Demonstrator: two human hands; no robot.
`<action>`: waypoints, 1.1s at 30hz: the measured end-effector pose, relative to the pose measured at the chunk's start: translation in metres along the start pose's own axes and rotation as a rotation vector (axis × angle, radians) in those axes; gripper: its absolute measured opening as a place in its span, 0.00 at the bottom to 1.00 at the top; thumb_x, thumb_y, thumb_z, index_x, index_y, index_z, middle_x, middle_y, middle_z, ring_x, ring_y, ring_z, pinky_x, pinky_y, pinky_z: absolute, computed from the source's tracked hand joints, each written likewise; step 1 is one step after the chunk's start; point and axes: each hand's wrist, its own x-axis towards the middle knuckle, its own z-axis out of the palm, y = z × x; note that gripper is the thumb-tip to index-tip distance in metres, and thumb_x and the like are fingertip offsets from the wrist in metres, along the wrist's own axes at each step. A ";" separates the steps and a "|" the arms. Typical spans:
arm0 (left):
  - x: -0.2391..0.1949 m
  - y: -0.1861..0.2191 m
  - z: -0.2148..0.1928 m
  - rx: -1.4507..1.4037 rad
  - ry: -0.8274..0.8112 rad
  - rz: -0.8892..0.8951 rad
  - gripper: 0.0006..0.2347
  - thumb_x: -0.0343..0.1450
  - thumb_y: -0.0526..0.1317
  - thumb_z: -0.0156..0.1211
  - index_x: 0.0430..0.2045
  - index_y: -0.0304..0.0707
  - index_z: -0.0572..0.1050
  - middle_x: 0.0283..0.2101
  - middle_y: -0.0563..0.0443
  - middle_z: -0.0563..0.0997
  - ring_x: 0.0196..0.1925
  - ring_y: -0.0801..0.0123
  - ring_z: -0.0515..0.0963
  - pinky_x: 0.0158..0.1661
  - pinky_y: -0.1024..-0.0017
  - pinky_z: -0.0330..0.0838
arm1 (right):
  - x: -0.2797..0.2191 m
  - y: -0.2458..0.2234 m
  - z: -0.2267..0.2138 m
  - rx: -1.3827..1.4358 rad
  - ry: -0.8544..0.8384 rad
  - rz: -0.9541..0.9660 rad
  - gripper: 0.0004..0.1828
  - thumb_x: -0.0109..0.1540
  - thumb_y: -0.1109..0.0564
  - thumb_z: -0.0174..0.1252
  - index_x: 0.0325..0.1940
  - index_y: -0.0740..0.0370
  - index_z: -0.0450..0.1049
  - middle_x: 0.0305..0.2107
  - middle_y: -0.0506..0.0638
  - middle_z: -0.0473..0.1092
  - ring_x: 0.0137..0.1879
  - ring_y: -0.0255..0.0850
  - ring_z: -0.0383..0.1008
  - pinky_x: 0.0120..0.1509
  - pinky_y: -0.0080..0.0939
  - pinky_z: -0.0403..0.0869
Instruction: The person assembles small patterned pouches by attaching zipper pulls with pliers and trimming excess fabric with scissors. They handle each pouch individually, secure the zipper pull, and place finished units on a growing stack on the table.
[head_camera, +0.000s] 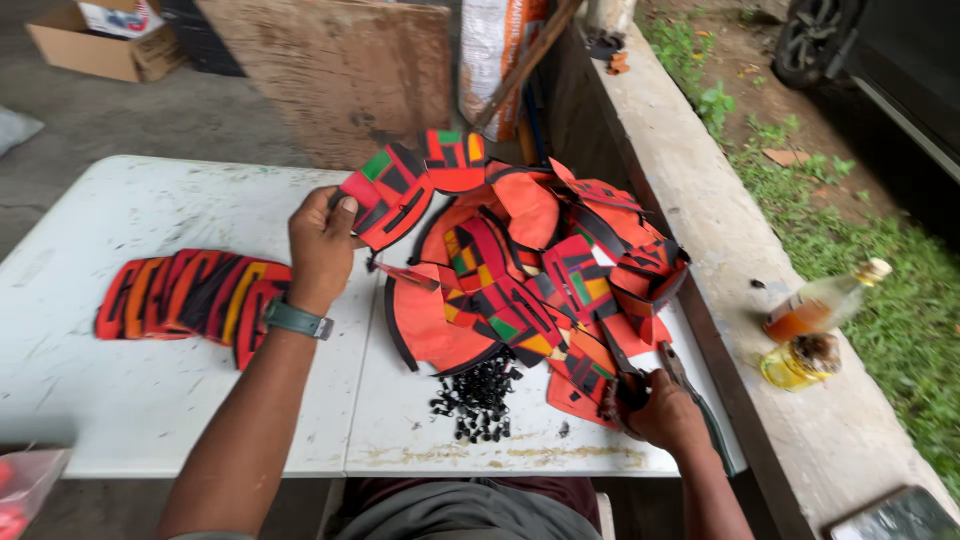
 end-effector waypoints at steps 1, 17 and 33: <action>0.004 -0.010 -0.006 -0.100 0.018 -0.044 0.07 0.78 0.36 0.53 0.45 0.32 0.74 0.37 0.53 0.81 0.35 0.78 0.82 0.33 0.74 0.83 | 0.001 -0.002 -0.001 0.001 -0.003 0.002 0.32 0.53 0.41 0.66 0.56 0.57 0.72 0.43 0.65 0.78 0.51 0.59 0.79 0.56 0.55 0.76; -0.071 -0.184 -0.037 -0.058 -0.094 -0.256 0.34 0.74 0.52 0.58 0.74 0.35 0.58 0.48 0.25 0.74 0.48 0.51 0.72 0.51 0.59 0.67 | 0.020 0.018 0.018 -0.138 -0.096 0.100 0.32 0.59 0.33 0.56 0.56 0.57 0.65 0.40 0.65 0.80 0.52 0.59 0.81 0.59 0.56 0.77; -0.155 -0.078 -0.012 0.980 -0.496 0.081 0.24 0.60 0.36 0.70 0.51 0.30 0.72 0.55 0.37 0.74 0.54 0.43 0.73 0.55 0.56 0.67 | 0.007 0.004 0.000 -0.087 -0.118 0.175 0.32 0.54 0.30 0.62 0.51 0.54 0.77 0.46 0.60 0.80 0.55 0.56 0.81 0.59 0.54 0.79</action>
